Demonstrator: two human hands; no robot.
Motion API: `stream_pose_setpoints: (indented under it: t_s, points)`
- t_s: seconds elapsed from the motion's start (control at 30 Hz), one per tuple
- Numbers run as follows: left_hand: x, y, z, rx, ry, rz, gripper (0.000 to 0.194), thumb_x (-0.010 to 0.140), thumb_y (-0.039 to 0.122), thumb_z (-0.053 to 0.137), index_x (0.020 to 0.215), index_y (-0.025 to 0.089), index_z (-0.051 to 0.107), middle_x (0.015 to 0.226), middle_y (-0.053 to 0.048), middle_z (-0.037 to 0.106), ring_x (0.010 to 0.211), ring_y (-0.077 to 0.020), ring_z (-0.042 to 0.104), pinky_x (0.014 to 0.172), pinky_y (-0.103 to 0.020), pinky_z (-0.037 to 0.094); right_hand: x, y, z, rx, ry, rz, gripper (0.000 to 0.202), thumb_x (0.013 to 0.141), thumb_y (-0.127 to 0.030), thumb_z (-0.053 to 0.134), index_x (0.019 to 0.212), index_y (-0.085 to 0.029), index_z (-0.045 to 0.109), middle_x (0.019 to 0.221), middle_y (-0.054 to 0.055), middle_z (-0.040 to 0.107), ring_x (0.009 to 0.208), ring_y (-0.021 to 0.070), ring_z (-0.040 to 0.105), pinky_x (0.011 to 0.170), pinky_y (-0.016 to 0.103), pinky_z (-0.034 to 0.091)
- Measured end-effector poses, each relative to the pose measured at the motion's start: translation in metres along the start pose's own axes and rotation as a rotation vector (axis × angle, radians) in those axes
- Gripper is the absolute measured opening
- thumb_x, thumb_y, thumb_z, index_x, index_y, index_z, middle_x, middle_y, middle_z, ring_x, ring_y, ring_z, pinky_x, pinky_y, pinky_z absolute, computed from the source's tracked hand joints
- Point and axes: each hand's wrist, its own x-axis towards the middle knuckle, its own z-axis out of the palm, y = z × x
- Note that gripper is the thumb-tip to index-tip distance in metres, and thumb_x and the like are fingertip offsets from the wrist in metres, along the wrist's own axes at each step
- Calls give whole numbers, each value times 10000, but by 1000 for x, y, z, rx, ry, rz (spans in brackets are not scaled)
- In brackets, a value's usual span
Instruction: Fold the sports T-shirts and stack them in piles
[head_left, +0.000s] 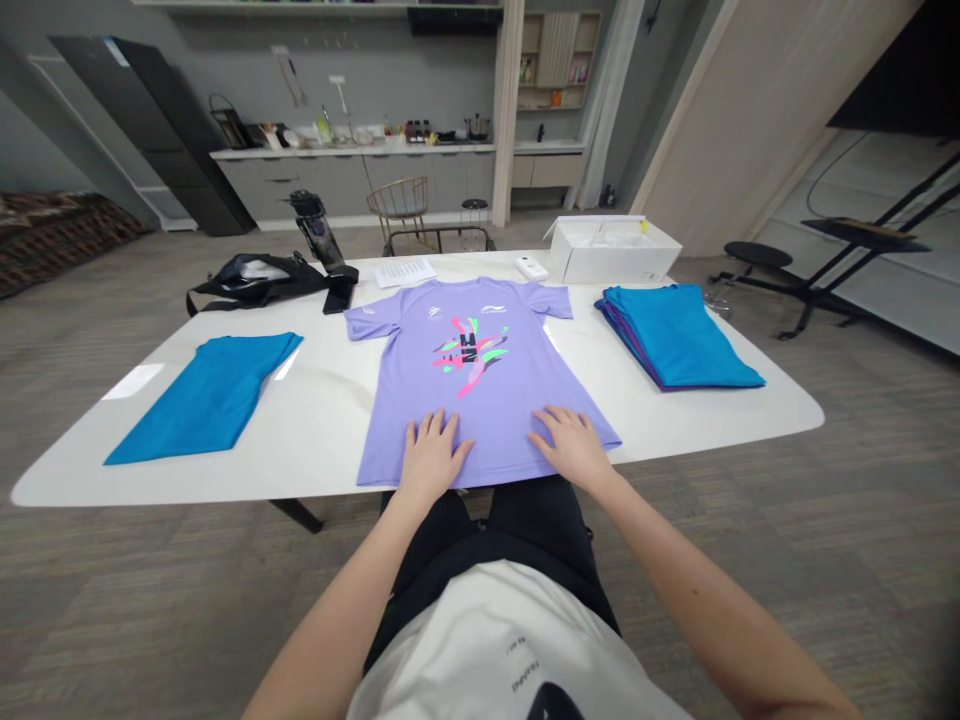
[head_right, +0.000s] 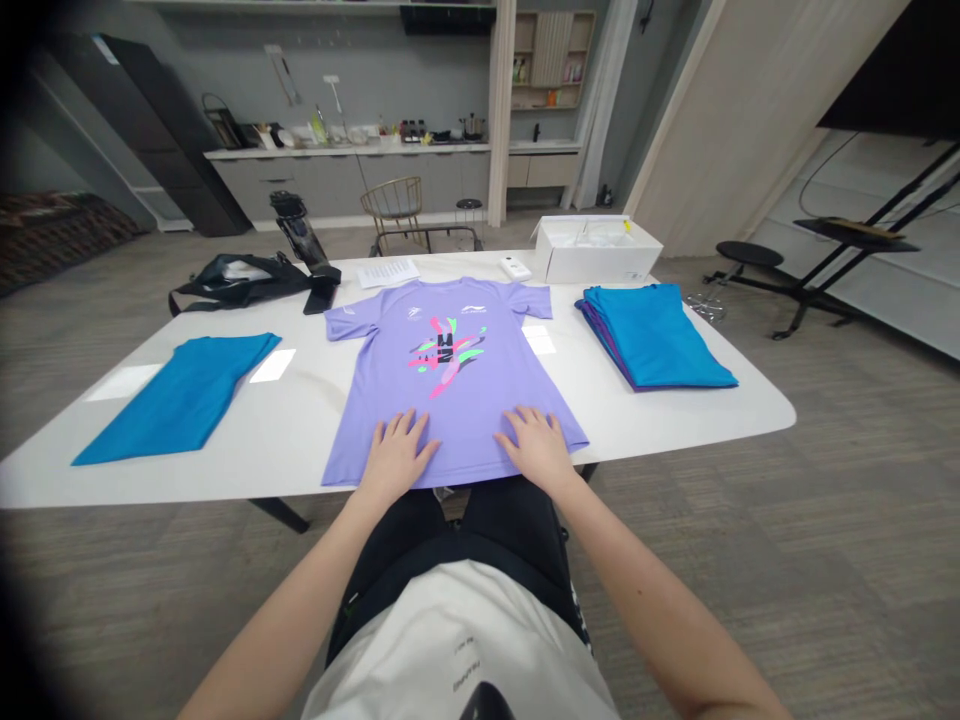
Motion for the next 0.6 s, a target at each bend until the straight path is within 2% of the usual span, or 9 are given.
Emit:
stream_pose_setpoints:
  t_s: [0.1,0.23,0.43,0.6]
  points:
    - [20,0,-13,-15,0,43,457,1037,500,413,1386,273,600,1452,-109,605,1313,-291,562,1130,-446,411,29,5,-13,-13,14,41,477,1046,-501,414,1302,-204,687,1326,149,678,1231,313,600,1083,457,406]
    - [71,-5,-30,-37,-36,89,375,1041,412,410,1270,255,663,1223,-103,707,1143,-273,659,976,-386,499,82,19,-22,-1,32,31,403,1039,-440,451,1219,-202,722,1222,132,710,1179,298,625,1029,405,438]
    - [174,-12,-40,-163,-60,169,322,1000,311,436,1137,275,725,1152,-50,756,1052,-238,705,850,-321,531,173,48,-23,96,-26,23,340,1018,-417,488,1143,-230,743,1166,87,730,1096,231,665,924,301,475]
    - [277,-11,-35,-241,-73,146,349,979,322,449,1187,271,725,1100,-47,779,1017,-227,717,855,-306,540,267,96,-30,116,17,195,335,999,-391,488,1138,-230,747,1125,87,758,1043,253,692,881,332,500]
